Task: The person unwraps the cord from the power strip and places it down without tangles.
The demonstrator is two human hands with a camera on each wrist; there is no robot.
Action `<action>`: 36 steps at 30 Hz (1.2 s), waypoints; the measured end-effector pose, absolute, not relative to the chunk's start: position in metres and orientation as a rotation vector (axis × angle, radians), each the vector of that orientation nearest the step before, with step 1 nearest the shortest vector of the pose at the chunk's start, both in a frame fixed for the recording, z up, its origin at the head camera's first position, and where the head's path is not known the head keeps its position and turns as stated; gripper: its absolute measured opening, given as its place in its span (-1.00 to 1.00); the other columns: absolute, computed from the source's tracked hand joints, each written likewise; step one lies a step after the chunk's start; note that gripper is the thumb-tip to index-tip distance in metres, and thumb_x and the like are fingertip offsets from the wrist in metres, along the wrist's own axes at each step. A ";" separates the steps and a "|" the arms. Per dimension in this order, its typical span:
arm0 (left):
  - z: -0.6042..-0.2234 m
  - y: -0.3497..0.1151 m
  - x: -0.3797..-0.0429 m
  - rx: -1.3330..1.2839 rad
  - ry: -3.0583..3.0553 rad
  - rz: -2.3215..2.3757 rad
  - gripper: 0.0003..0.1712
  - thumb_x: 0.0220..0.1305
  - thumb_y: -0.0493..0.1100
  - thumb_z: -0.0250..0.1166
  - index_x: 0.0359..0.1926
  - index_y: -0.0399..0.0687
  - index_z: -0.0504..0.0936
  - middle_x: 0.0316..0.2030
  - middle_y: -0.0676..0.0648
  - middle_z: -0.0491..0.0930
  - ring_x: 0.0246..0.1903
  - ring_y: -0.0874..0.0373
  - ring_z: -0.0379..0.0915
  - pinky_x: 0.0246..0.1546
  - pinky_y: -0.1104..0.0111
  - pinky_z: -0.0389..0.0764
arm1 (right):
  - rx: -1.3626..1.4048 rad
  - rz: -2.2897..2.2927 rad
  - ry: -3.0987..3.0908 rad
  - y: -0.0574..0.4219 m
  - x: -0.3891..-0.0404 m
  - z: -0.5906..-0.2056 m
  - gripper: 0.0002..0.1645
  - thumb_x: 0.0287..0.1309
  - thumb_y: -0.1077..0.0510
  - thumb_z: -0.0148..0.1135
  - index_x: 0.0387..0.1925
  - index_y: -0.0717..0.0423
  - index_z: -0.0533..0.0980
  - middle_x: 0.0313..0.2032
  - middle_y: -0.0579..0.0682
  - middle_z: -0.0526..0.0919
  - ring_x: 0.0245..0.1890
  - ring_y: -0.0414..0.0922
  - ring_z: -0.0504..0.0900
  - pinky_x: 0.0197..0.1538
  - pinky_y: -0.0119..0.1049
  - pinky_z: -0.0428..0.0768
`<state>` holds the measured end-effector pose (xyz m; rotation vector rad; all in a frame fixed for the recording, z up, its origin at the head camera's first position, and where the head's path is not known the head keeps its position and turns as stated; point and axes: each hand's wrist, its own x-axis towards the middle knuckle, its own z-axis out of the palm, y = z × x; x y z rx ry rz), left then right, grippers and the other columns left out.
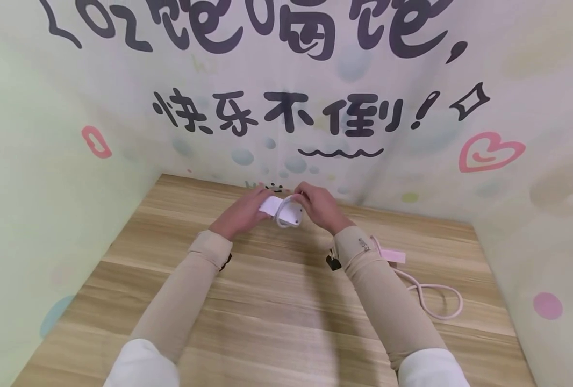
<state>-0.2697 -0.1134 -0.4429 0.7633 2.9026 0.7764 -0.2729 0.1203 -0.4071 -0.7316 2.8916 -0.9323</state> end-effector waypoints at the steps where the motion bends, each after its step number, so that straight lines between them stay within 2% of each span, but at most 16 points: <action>1: -0.443 -0.113 -0.270 0.762 2.904 0.787 -0.39 0.39 -0.10 0.34 0.38 -0.12 0.38 0.25 -0.13 0.43 0.21 -0.06 0.44 0.29 0.07 0.55 | -0.736 -0.910 2.909 0.121 -0.273 -0.403 -0.73 0.51 -0.02 0.07 -0.09 0.08 0.55 -0.20 0.04 0.72 -0.25 -0.05 0.60 -0.16 -0.19 0.61; 4: -0.443 -0.112 -0.271 0.732 2.903 0.836 -0.40 0.41 -0.09 0.31 0.38 -0.12 0.36 0.23 -0.12 0.42 0.14 -0.01 0.43 0.25 0.10 0.55 | -0.751 -0.881 2.941 0.123 -0.270 -0.392 -0.72 0.50 -0.02 0.11 -0.09 0.09 0.57 -0.22 0.05 0.73 -0.29 -0.06 0.58 -0.19 -0.21 0.60; 11: -0.440 -0.107 -0.268 0.673 2.929 0.900 -0.35 0.43 -0.08 0.30 0.42 -0.16 0.31 0.27 -0.18 0.41 0.22 -0.06 0.38 0.34 0.05 0.49 | -0.770 -0.798 2.916 0.135 -0.257 -0.377 -0.72 0.50 0.00 0.12 -0.05 0.11 0.59 -0.18 0.07 0.75 -0.28 -0.07 0.57 -0.16 -0.21 0.60; 20: -0.434 -0.103 -0.265 0.636 2.952 0.914 -0.38 0.48 -0.03 0.23 0.40 -0.20 0.29 0.26 -0.21 0.38 0.18 -0.05 0.39 0.32 0.06 0.50 | -0.867 -0.678 2.898 0.150 -0.239 -0.371 -0.77 0.45 0.06 0.20 -0.13 0.13 0.64 -0.42 -0.04 0.63 -0.44 -0.13 0.48 -0.32 -0.29 0.47; 27: -0.430 -0.102 -0.264 0.612 2.954 0.950 -0.37 0.48 -0.04 0.22 0.41 -0.23 0.28 0.27 -0.23 0.37 0.20 -0.06 0.38 0.35 0.05 0.48 | -0.954 -0.623 2.870 0.164 -0.233 -0.372 -0.83 0.40 0.12 0.25 -0.23 0.13 0.66 -0.43 -0.04 0.67 -0.45 -0.17 0.51 -0.27 -0.25 0.55; 36: -0.427 -0.104 -0.258 0.585 2.944 0.976 -0.37 0.47 -0.05 0.24 0.39 -0.24 0.28 0.27 -0.24 0.37 0.19 -0.08 0.38 0.35 0.03 0.49 | -0.869 -0.542 2.889 0.181 -0.239 -0.375 -0.79 0.38 0.08 0.27 -0.27 0.14 0.69 -0.41 -0.03 0.73 -0.43 -0.17 0.56 -0.26 -0.24 0.59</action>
